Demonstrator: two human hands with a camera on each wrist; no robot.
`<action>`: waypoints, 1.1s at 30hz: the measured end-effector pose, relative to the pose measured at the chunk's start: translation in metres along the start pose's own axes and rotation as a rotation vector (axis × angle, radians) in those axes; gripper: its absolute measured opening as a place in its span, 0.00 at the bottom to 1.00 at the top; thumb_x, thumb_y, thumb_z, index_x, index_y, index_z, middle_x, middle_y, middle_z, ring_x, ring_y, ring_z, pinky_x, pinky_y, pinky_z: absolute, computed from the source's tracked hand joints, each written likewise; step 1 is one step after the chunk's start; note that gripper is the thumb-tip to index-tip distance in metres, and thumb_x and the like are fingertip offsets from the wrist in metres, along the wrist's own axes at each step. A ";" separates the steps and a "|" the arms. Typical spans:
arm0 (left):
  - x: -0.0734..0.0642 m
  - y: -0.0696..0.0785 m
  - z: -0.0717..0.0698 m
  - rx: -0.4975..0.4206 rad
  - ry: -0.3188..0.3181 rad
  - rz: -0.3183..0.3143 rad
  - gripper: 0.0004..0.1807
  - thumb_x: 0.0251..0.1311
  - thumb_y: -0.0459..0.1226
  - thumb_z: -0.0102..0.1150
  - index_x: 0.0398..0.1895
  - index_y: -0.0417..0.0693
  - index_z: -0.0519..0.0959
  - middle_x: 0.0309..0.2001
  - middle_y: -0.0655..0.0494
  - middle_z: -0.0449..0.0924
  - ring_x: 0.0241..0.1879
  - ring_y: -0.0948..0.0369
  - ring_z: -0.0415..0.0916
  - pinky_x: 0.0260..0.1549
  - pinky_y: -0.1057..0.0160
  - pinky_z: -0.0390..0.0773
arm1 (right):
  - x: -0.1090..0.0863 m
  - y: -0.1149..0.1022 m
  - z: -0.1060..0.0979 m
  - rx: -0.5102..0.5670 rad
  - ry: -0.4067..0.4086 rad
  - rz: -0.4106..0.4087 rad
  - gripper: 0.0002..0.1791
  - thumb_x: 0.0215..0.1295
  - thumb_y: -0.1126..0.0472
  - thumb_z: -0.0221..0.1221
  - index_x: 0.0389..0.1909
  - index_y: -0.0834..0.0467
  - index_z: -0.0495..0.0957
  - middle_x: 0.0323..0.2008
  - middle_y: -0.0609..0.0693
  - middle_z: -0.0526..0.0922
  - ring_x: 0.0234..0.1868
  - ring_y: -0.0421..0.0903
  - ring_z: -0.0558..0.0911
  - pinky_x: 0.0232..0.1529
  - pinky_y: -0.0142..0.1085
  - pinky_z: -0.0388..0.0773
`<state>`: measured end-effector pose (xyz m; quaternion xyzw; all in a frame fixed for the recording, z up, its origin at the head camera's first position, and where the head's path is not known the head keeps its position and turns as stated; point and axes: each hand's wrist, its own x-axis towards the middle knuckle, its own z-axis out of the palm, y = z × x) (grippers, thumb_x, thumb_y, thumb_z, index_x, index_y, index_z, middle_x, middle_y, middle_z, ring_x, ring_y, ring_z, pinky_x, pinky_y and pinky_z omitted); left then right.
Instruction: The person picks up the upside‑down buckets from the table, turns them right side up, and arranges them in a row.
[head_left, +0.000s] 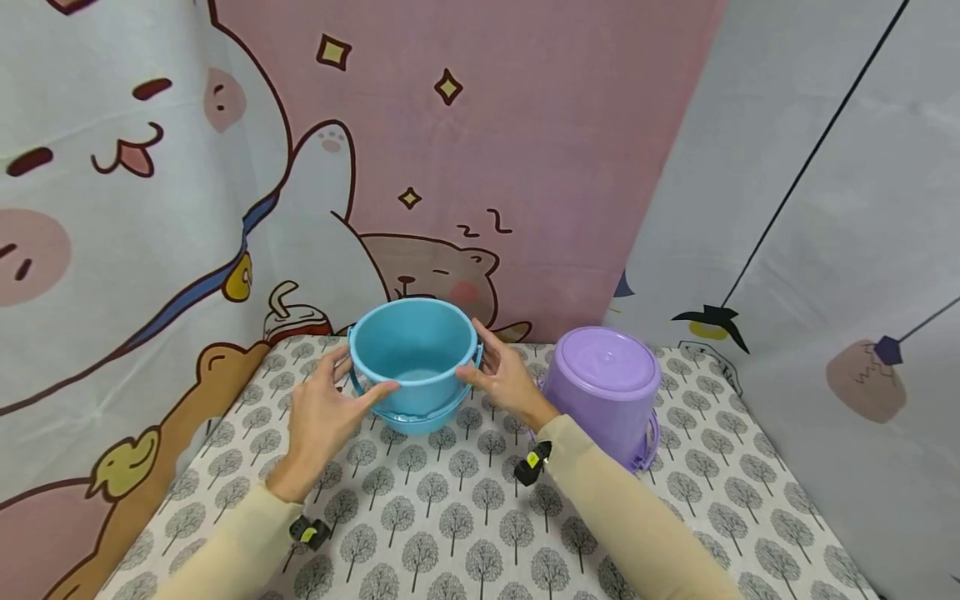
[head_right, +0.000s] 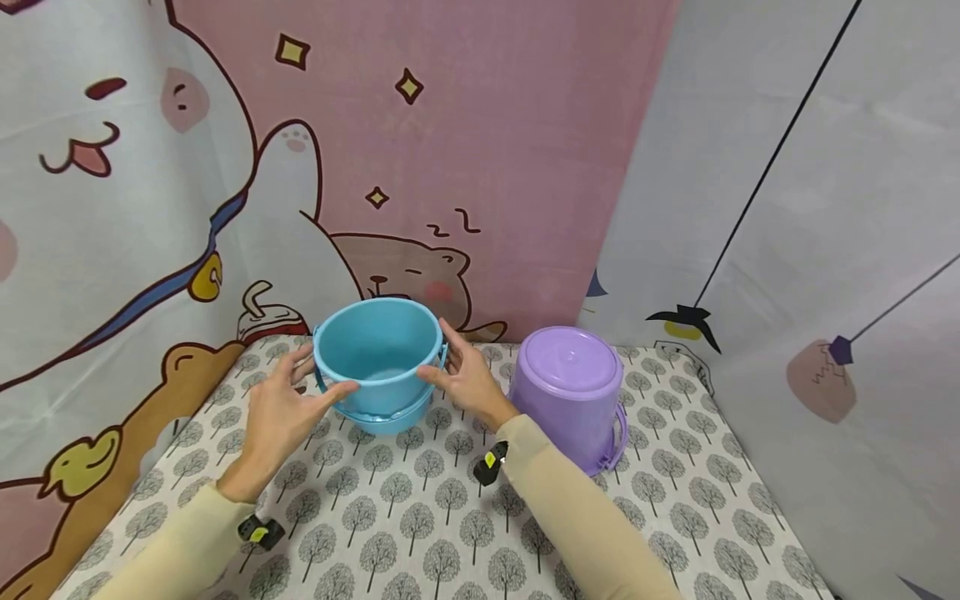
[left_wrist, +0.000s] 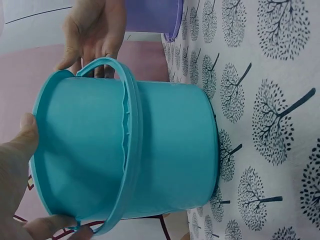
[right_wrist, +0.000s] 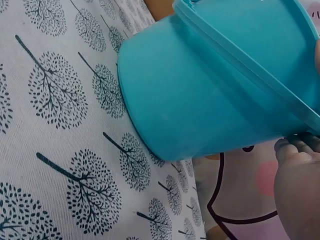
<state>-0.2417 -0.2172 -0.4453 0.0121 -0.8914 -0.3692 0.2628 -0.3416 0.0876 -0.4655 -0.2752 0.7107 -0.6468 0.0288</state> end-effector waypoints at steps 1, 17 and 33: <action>-0.001 0.000 0.000 0.010 -0.001 -0.006 0.61 0.56 0.64 0.91 0.87 0.46 0.74 0.75 0.37 0.86 0.31 0.46 0.94 0.25 0.57 0.88 | 0.000 0.001 0.000 0.003 -0.002 0.003 0.57 0.80 0.59 0.75 0.97 0.56 0.49 0.96 0.59 0.54 0.95 0.62 0.61 0.95 0.54 0.62; -0.004 0.007 -0.009 0.096 -0.025 0.013 0.59 0.64 0.66 0.83 0.90 0.48 0.69 0.86 0.35 0.72 0.80 0.31 0.76 0.61 0.23 0.91 | -0.021 -0.017 0.005 -0.209 0.063 -0.006 0.54 0.82 0.50 0.74 0.97 0.51 0.53 0.95 0.56 0.60 0.94 0.58 0.65 0.96 0.54 0.63; -0.012 0.037 -0.002 0.062 0.125 0.405 0.50 0.57 0.53 0.93 0.78 0.40 0.82 0.75 0.33 0.83 0.73 0.32 0.82 0.65 0.28 0.90 | -0.075 -0.051 -0.003 -0.664 0.100 -0.231 0.49 0.84 0.46 0.71 0.96 0.53 0.57 0.92 0.57 0.66 0.92 0.61 0.68 0.92 0.68 0.67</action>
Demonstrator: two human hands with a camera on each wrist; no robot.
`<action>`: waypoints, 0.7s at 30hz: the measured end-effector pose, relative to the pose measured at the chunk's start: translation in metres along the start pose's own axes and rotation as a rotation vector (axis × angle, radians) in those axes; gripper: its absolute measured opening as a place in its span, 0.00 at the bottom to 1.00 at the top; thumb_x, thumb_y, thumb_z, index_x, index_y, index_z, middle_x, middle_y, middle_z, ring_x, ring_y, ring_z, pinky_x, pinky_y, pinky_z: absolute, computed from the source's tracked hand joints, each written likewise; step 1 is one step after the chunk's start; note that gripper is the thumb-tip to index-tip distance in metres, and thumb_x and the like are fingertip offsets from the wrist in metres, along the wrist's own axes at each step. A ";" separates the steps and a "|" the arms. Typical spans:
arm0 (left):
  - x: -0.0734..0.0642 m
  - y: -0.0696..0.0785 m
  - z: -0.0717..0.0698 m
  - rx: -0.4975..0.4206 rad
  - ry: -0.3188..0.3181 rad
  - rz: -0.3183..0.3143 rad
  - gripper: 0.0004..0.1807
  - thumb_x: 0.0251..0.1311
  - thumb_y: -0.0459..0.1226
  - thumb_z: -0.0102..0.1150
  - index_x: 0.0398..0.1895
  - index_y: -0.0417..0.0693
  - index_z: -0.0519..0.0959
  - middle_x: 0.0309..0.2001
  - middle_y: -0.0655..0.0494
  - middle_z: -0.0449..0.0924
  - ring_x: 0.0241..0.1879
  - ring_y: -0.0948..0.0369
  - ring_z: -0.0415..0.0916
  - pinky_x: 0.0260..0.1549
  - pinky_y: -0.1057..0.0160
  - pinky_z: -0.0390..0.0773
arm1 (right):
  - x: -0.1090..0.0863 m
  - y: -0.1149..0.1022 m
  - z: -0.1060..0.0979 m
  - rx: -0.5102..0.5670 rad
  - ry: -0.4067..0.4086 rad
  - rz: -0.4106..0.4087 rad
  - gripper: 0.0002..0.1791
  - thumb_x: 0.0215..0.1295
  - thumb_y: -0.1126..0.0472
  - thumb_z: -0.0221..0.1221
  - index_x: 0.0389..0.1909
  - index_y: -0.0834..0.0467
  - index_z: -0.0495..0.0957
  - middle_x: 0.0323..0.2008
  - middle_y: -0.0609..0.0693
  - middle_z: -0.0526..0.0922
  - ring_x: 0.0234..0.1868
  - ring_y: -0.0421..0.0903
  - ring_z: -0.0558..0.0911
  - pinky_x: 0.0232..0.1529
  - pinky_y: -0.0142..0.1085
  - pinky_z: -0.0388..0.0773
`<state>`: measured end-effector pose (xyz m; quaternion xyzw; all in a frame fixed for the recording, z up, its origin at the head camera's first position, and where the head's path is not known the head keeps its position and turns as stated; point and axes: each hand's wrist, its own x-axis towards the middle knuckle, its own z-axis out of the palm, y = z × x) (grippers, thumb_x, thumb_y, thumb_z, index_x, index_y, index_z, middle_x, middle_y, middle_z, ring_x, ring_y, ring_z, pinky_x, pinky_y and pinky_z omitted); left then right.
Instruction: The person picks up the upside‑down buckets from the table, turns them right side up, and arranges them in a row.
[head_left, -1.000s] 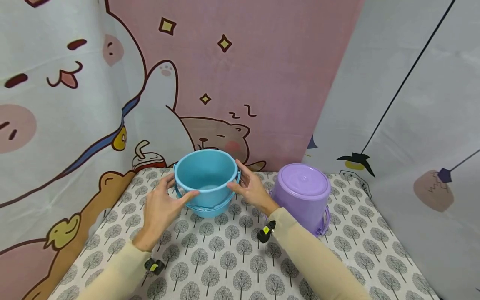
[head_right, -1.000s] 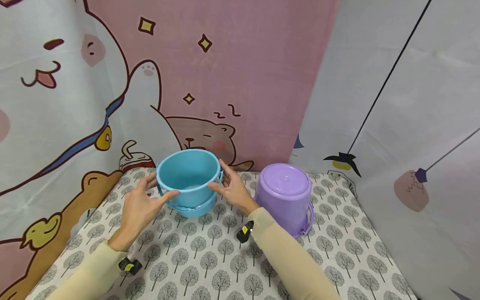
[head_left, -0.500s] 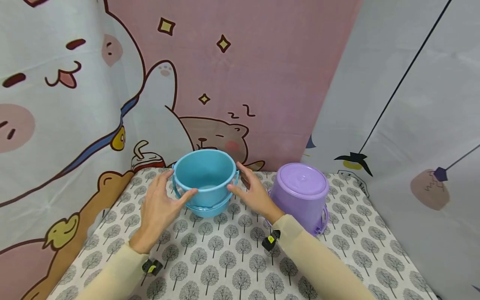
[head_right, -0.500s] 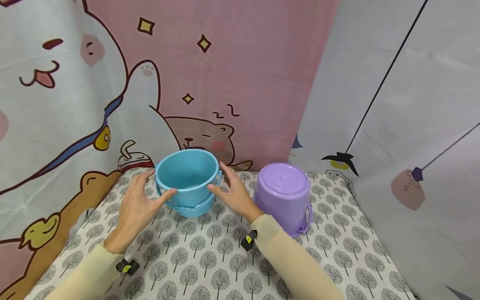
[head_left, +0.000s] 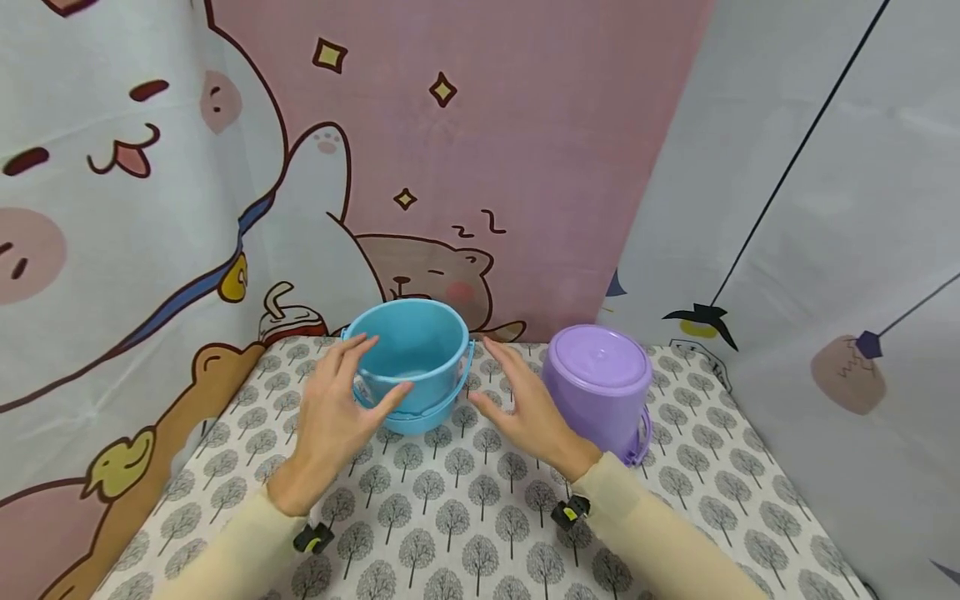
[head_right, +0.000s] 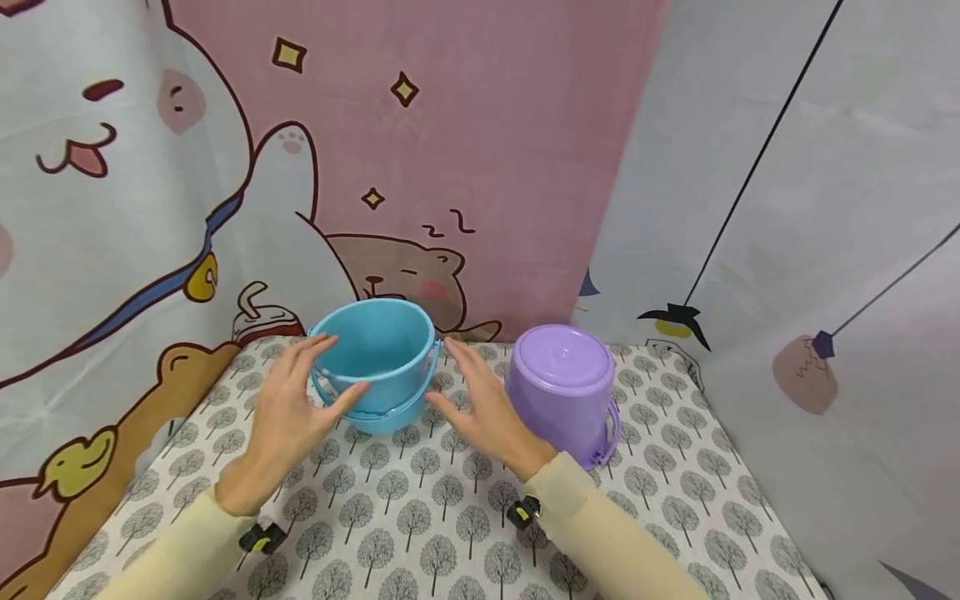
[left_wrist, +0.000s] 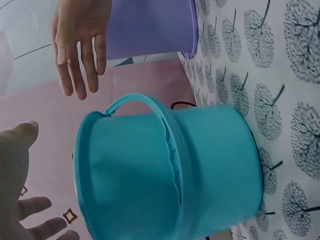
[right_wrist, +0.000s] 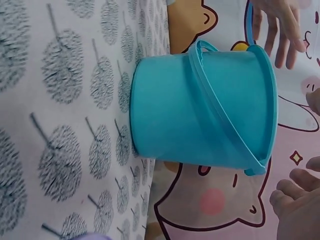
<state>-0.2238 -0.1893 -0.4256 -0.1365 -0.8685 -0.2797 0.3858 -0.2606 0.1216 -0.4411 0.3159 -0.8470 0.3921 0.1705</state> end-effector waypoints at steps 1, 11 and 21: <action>0.000 0.002 0.001 -0.002 -0.002 0.011 0.49 0.57 0.53 0.92 0.78 0.41 0.82 0.75 0.34 0.83 0.73 0.32 0.82 0.65 0.28 0.90 | -0.004 -0.001 -0.002 -0.006 0.009 -0.018 0.49 0.84 0.47 0.71 0.95 0.54 0.58 0.91 0.58 0.67 0.91 0.61 0.69 0.92 0.67 0.67; -0.005 0.026 0.013 -0.049 -0.059 0.107 0.47 0.57 0.54 0.91 0.78 0.49 0.83 0.74 0.42 0.85 0.73 0.37 0.84 0.73 0.26 0.83 | -0.040 0.004 -0.027 -0.062 0.056 -0.140 0.44 0.78 0.60 0.75 0.89 0.61 0.67 0.80 0.58 0.80 0.74 0.56 0.87 0.81 0.53 0.85; -0.007 0.041 0.025 -0.055 -0.051 0.215 0.45 0.55 0.52 0.93 0.75 0.50 0.85 0.71 0.46 0.88 0.69 0.41 0.87 0.69 0.31 0.85 | -0.072 0.020 -0.038 -0.054 0.099 -0.218 0.40 0.72 0.68 0.77 0.83 0.63 0.76 0.69 0.56 0.88 0.62 0.51 0.90 0.71 0.33 0.88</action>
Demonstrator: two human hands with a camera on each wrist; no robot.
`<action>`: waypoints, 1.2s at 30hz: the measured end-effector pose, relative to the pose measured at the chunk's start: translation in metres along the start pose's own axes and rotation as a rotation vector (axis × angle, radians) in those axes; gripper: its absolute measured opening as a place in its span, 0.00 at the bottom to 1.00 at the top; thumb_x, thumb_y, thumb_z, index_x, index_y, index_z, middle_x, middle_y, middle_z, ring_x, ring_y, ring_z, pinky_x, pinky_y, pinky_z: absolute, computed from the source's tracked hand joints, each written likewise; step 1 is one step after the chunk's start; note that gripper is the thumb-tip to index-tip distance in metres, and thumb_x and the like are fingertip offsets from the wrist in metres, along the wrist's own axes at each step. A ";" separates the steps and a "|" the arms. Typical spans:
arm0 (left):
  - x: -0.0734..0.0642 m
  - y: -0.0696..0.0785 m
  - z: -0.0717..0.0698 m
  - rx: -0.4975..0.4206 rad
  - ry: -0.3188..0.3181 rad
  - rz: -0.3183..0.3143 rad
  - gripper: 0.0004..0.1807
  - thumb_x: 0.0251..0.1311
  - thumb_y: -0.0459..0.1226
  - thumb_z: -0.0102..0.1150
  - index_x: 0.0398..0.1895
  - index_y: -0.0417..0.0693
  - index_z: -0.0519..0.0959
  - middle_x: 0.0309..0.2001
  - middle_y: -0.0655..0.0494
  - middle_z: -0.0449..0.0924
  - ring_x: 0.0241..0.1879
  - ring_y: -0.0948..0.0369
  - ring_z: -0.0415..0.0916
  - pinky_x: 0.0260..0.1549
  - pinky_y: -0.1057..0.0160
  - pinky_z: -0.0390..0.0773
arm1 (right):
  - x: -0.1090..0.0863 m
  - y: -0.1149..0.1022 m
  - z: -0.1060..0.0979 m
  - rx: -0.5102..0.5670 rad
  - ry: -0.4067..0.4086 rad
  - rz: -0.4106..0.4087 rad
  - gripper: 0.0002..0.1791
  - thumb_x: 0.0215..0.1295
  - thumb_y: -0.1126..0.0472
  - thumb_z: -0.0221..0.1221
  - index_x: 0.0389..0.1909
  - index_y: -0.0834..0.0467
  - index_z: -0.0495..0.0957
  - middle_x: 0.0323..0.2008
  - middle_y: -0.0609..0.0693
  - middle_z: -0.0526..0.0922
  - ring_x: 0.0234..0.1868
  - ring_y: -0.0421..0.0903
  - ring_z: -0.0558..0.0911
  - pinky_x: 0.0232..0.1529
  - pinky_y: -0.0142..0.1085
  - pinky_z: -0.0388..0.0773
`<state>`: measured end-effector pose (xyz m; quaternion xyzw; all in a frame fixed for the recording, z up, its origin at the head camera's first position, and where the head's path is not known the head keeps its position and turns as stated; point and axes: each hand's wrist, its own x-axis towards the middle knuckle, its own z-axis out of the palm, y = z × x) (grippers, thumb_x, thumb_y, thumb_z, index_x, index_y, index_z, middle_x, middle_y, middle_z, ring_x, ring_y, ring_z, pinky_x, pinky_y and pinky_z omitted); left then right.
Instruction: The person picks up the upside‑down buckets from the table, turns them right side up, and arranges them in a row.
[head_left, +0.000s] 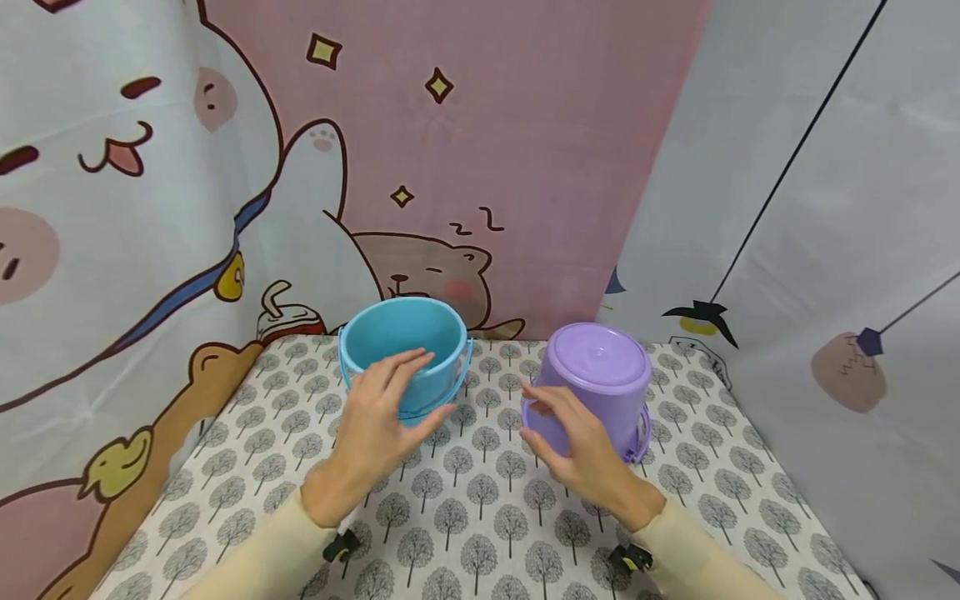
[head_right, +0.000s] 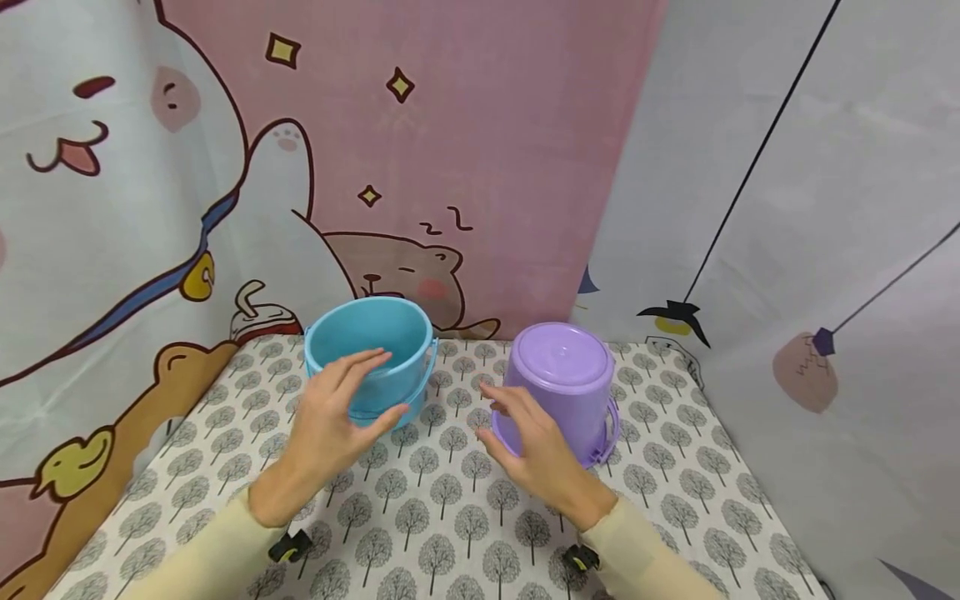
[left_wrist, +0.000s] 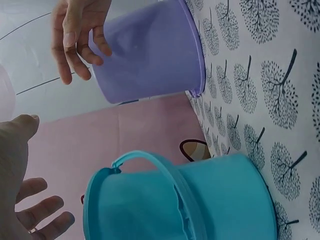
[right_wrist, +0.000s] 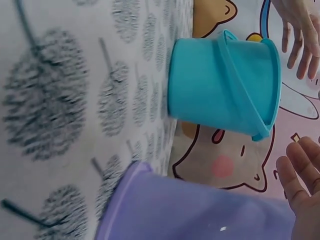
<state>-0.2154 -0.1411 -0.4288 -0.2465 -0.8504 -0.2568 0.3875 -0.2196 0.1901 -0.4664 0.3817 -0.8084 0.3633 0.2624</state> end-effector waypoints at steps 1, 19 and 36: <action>0.000 0.001 0.002 0.000 -0.003 0.009 0.44 0.55 0.52 0.93 0.75 0.50 0.85 0.71 0.46 0.89 0.69 0.41 0.87 0.70 0.30 0.85 | -0.003 0.001 -0.001 -0.008 0.003 -0.006 0.39 0.71 0.69 0.77 0.82 0.63 0.76 0.68 0.56 0.88 0.61 0.50 0.89 0.70 0.33 0.89; -0.007 0.015 0.028 0.063 -0.093 0.171 0.39 0.63 0.55 0.87 0.73 0.50 0.86 0.71 0.51 0.90 0.69 0.48 0.87 0.74 0.39 0.87 | -0.041 0.009 -0.016 -0.120 -0.023 0.048 0.35 0.69 0.66 0.78 0.77 0.59 0.83 0.68 0.52 0.89 0.68 0.52 0.89 0.78 0.38 0.86; -0.012 0.034 0.066 0.020 -0.236 0.299 0.29 0.75 0.58 0.77 0.70 0.54 0.87 0.64 0.58 0.93 0.64 0.57 0.90 0.75 0.49 0.89 | -0.072 0.018 -0.037 -0.200 -0.096 0.119 0.30 0.69 0.67 0.80 0.71 0.56 0.87 0.63 0.45 0.89 0.63 0.50 0.91 0.63 0.51 0.97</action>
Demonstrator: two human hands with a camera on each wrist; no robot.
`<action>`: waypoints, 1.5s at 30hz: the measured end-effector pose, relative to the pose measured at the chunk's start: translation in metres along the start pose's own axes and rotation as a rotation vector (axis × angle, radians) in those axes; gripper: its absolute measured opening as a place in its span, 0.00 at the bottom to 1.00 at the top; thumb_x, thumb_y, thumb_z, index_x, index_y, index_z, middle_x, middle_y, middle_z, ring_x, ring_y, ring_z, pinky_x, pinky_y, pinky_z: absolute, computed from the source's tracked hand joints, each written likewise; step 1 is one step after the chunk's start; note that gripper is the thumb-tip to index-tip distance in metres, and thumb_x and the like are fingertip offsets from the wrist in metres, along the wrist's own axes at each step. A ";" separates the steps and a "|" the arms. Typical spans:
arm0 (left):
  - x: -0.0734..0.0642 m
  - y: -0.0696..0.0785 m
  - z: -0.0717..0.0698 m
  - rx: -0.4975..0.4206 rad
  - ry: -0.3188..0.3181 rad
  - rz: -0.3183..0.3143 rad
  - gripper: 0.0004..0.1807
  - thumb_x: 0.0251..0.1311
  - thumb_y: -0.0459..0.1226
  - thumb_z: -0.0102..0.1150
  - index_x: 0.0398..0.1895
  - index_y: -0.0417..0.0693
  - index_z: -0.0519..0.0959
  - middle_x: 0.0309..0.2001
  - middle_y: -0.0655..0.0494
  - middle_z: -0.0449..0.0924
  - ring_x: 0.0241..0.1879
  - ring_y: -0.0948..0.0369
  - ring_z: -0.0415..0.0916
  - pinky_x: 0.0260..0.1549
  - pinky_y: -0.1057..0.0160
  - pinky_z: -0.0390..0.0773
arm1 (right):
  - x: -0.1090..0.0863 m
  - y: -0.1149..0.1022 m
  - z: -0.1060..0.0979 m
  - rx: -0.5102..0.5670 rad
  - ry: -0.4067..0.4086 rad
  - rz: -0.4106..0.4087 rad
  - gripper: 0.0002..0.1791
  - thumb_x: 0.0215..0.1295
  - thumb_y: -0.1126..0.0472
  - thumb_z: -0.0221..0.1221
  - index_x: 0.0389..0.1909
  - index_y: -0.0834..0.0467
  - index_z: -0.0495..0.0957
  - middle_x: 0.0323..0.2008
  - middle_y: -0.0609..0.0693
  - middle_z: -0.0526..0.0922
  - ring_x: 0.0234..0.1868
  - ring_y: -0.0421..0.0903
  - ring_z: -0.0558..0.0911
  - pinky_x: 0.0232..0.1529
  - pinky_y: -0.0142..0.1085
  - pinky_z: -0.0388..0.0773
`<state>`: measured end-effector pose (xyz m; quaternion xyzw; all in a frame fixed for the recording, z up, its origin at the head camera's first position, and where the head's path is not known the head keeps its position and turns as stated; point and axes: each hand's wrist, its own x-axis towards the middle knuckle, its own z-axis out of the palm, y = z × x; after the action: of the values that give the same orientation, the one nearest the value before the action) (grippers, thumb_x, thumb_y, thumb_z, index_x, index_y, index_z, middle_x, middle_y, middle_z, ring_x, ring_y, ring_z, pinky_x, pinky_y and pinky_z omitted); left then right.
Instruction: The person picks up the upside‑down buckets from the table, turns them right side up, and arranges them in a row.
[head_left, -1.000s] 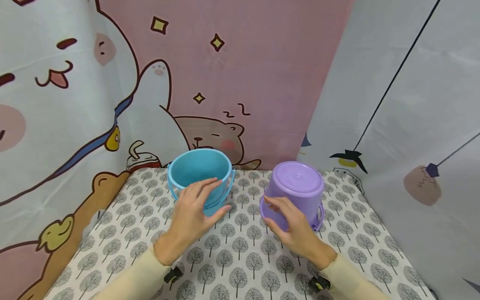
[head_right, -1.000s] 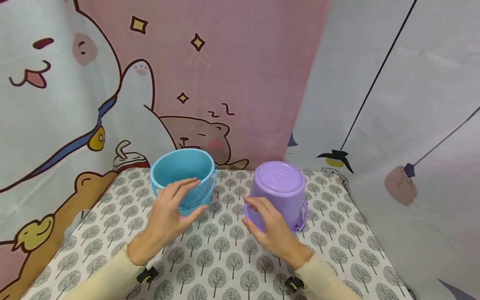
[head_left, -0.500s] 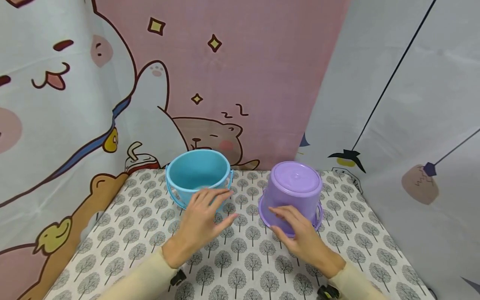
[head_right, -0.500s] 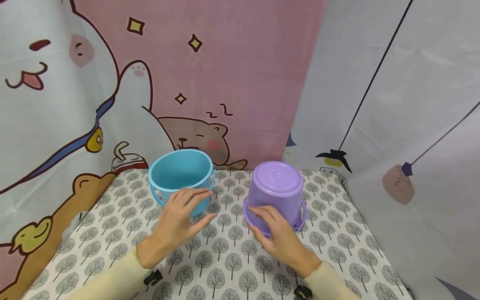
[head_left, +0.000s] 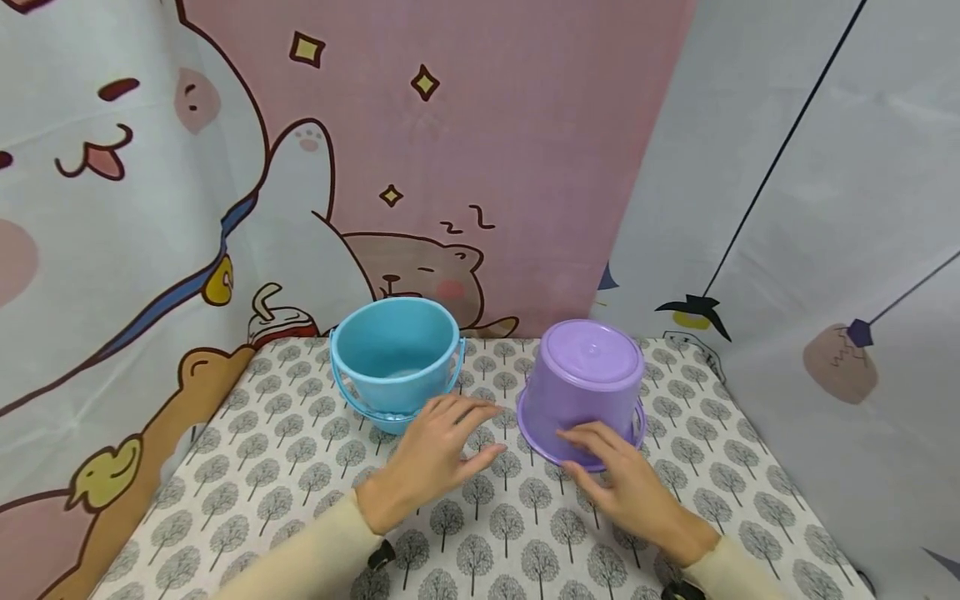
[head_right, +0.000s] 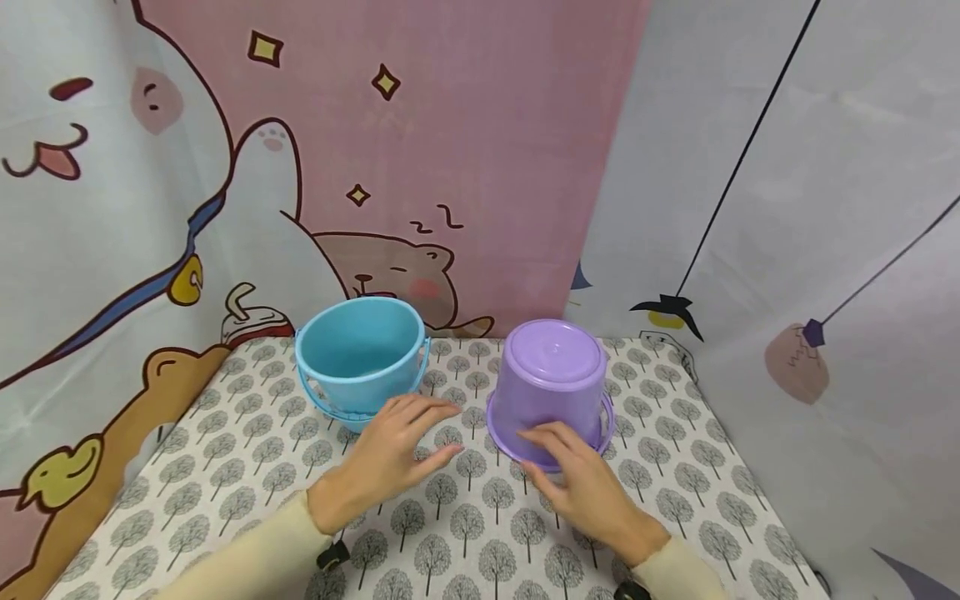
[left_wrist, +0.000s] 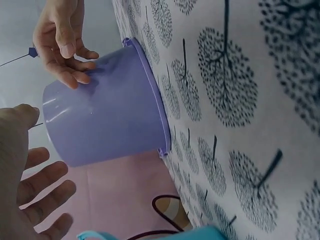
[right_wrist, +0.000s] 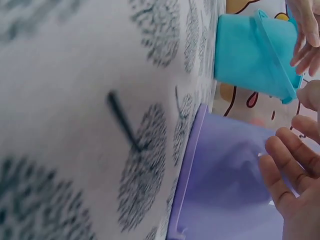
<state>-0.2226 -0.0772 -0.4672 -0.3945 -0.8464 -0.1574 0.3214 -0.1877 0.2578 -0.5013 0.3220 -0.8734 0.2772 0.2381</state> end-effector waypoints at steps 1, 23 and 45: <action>0.001 0.001 0.002 -0.019 -0.016 -0.008 0.29 0.76 0.57 0.76 0.71 0.54 0.87 0.64 0.58 0.93 0.65 0.57 0.90 0.75 0.50 0.89 | -0.002 0.002 -0.001 -0.005 -0.002 0.007 0.29 0.69 0.67 0.80 0.69 0.56 0.87 0.63 0.45 0.90 0.63 0.50 0.92 0.62 0.51 0.97; 0.014 0.000 0.042 -0.349 -0.381 -0.364 0.38 0.84 0.57 0.68 0.87 0.49 0.74 0.81 0.45 0.82 0.78 0.48 0.84 0.77 0.43 0.88 | -0.031 0.030 -0.026 -0.038 -0.110 0.277 0.10 0.73 0.64 0.79 0.48 0.50 0.90 0.50 0.46 0.92 0.47 0.44 0.93 0.46 0.39 0.98; 0.044 -0.012 0.088 -0.491 -0.512 -0.595 0.63 0.66 0.63 0.83 0.94 0.43 0.61 0.90 0.37 0.67 0.88 0.39 0.70 0.86 0.33 0.76 | -0.026 0.063 -0.037 -0.074 -0.292 0.687 0.32 0.81 0.38 0.72 0.51 0.68 0.86 0.30 0.52 0.78 0.30 0.44 0.73 0.25 0.32 0.72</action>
<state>-0.2899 -0.0148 -0.5034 -0.2252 -0.9125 -0.3362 -0.0599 -0.2049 0.3332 -0.5108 0.0373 -0.9646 0.2605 0.0154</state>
